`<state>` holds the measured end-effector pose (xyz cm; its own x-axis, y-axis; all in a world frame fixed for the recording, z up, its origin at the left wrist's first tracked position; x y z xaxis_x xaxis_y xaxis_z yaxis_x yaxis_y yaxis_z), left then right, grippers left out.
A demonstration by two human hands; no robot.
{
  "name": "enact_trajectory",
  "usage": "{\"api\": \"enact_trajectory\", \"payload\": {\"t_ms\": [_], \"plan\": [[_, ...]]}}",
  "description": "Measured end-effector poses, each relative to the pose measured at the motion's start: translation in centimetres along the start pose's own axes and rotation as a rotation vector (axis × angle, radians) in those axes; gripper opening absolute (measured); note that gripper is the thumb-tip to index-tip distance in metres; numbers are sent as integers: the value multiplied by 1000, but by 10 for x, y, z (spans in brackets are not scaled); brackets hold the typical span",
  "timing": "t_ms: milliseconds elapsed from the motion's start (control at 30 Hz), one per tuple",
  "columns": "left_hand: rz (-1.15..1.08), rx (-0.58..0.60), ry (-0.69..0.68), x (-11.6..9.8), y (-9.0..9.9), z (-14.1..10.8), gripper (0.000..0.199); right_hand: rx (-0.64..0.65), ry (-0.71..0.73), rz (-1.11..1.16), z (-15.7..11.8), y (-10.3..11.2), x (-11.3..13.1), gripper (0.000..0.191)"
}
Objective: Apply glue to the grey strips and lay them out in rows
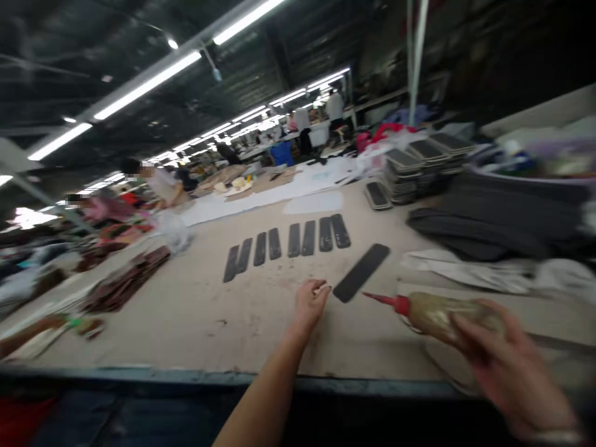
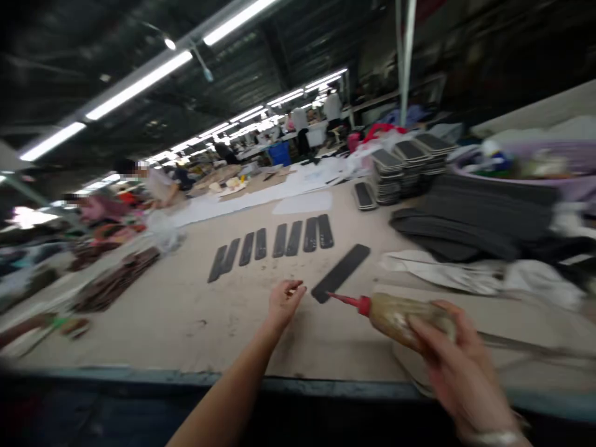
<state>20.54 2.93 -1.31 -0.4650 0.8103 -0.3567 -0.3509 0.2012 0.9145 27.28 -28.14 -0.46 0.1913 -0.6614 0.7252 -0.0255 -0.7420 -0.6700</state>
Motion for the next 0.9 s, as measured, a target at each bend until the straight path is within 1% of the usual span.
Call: {"api": "enact_trajectory", "payload": {"t_ms": [67, 100, 167, 233, 333, 467, 600, 667, 733, 767, 833, 900], "plan": [[-17, 68, -133, -39, -17, -6, 30, 7, -12, 30, 2, 8, 11, 48], [-9, 94, -187, -54, -24, -8, 31, 26, -14, 56, 4, 7, 14, 48], [35, 133, -265, -76, -33, -11, 32, 48, 1, 84, 6, 6, 18, 46], [109, 152, -297, -87, -39, -11, 32, 49, 12, 93, 7, 5, 20, 46], [233, 162, -290, -87, -44, -7, 29, 62, 8, 103, 6, 4, 21, 46], [352, 207, -302, -84, -49, 5, 23, 84, -5, 129, 5, 3, 21, 45], [400, 228, -313, -84, -51, 18, 22, 86, 0, 141, 6, 3, 20, 45], [395, 221, -306, -82, -48, 23, 21, 73, 10, 144, 7, 4, 21, 46], [377, 201, -286, -78, -40, 27, 21, 59, 16, 149, 8, 5, 21, 48], [368, 182, -269, -74, -32, 29, 22, 55, 18, 154, 9, 6, 21, 49], [357, 121, -227, -67, -11, 29, 23, 54, 24, 165, 10, 6, 21, 49], [352, 57, -204, -58, 15, 22, 22, 55, 33, 166, 11, 6, 21, 47]]}}
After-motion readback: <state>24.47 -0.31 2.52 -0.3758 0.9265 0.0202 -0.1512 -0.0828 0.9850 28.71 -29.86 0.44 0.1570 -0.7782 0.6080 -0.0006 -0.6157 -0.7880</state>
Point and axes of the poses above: each hand's wrist, its own z-axis towards the middle knuckle, its own y-axis out of the back of the hand, x = y × z, the point moved 7 cm from there along z, towards the middle knuckle, and after that the axes turned 13 degrees about z, right-handed, at the moved point
